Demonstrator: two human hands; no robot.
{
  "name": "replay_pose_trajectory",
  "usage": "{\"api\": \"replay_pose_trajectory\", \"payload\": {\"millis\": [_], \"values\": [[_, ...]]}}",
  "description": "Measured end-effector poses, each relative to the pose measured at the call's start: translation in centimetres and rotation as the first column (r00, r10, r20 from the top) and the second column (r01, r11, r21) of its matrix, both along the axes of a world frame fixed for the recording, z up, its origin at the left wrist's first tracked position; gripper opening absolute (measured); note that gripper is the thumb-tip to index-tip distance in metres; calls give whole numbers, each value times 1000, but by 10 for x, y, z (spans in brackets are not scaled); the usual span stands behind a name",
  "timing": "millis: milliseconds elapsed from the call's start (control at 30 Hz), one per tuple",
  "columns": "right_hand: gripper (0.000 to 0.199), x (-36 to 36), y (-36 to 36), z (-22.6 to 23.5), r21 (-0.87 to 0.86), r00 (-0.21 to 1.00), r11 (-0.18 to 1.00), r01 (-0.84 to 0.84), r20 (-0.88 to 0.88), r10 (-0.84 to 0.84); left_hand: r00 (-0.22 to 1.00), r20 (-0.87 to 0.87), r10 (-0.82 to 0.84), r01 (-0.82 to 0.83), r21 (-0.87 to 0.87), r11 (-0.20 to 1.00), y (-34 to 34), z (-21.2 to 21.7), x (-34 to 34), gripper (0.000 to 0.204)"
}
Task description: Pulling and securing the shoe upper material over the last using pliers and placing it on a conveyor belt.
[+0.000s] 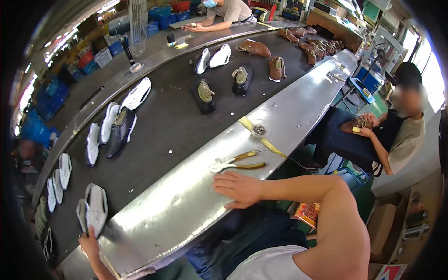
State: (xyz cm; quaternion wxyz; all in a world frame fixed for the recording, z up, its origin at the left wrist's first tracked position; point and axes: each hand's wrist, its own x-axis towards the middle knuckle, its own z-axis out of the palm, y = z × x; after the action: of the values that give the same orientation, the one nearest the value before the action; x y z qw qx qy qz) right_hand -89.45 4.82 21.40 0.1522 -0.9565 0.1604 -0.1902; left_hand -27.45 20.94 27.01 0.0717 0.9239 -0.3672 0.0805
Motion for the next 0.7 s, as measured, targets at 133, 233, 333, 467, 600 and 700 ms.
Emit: {"api": "replay_pose_trajectory", "payload": {"millis": [133, 233, 333, 467, 600, 700], "values": [[66, 0, 7, 0, -81, 973, 972, 220, -54, -224, 986, -132, -106, 90, -125, 988, 100, -7, -63, 60], [73, -7, 0, -6, -216, 772, 765, 606, -71, -632, 918, -365, -154, 142, -59, 988, 136, -24, -112, 58], [68, -28, 2, -16, -201, 744, 747, 633, -108, -660, 979, 123, -160, 164, -25, 986, 129, -44, -162, 66], [62, -43, 36, -7, -223, 816, 806, 548, -72, -574, 916, 166, -366, 371, 4, 929, 89, -23, -154, 83], [58, -63, 74, -10, -196, 830, 843, 501, -166, -532, 970, -171, -172, 212, 257, 943, 0, 34, -165, 84], [57, -77, 116, -31, 53, 882, 882, 469, 37, -471, 962, -7, -272, 249, 424, 871, -34, 48, -155, 84]]}}
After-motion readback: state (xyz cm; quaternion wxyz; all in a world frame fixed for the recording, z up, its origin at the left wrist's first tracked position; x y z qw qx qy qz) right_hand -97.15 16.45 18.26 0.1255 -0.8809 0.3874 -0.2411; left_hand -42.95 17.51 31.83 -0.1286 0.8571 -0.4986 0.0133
